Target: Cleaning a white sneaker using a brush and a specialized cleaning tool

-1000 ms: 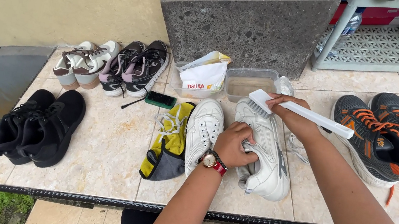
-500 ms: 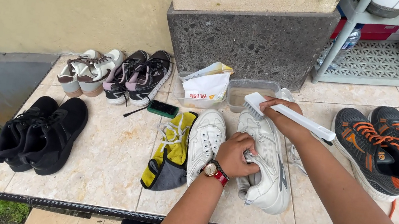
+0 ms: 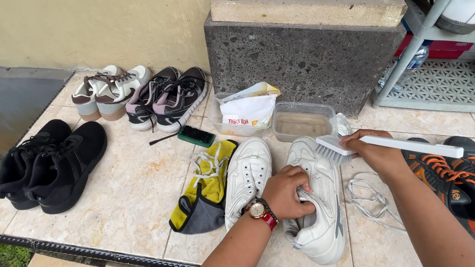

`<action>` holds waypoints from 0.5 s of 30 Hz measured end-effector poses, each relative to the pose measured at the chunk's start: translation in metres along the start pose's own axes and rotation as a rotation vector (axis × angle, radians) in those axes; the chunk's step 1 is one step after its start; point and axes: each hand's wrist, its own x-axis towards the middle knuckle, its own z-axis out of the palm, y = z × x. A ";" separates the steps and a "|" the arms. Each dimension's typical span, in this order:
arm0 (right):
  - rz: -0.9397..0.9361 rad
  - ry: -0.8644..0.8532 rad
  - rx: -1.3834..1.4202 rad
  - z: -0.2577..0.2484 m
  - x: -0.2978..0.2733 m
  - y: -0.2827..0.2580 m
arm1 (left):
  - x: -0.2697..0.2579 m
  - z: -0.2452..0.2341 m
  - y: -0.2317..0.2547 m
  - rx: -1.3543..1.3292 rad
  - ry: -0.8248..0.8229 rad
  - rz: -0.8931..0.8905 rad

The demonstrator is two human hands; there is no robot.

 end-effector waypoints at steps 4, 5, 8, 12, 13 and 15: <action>-0.057 0.053 0.077 0.024 0.026 0.012 | -0.003 0.000 -0.001 0.002 0.007 -0.004; -0.071 0.041 0.058 0.031 0.034 0.017 | -0.004 0.002 -0.002 -0.002 0.013 -0.006; -0.063 0.003 0.051 0.044 0.045 0.034 | -0.003 0.000 -0.005 0.002 0.050 0.021; -0.067 -0.017 -0.023 0.016 0.025 0.021 | -0.004 -0.001 -0.008 -0.008 0.075 0.001; -0.075 0.000 -0.034 0.008 0.020 0.017 | -0.004 0.002 -0.009 0.001 0.081 0.008; -0.079 0.014 -0.047 0.000 0.019 0.015 | -0.004 0.003 -0.007 0.007 0.088 0.011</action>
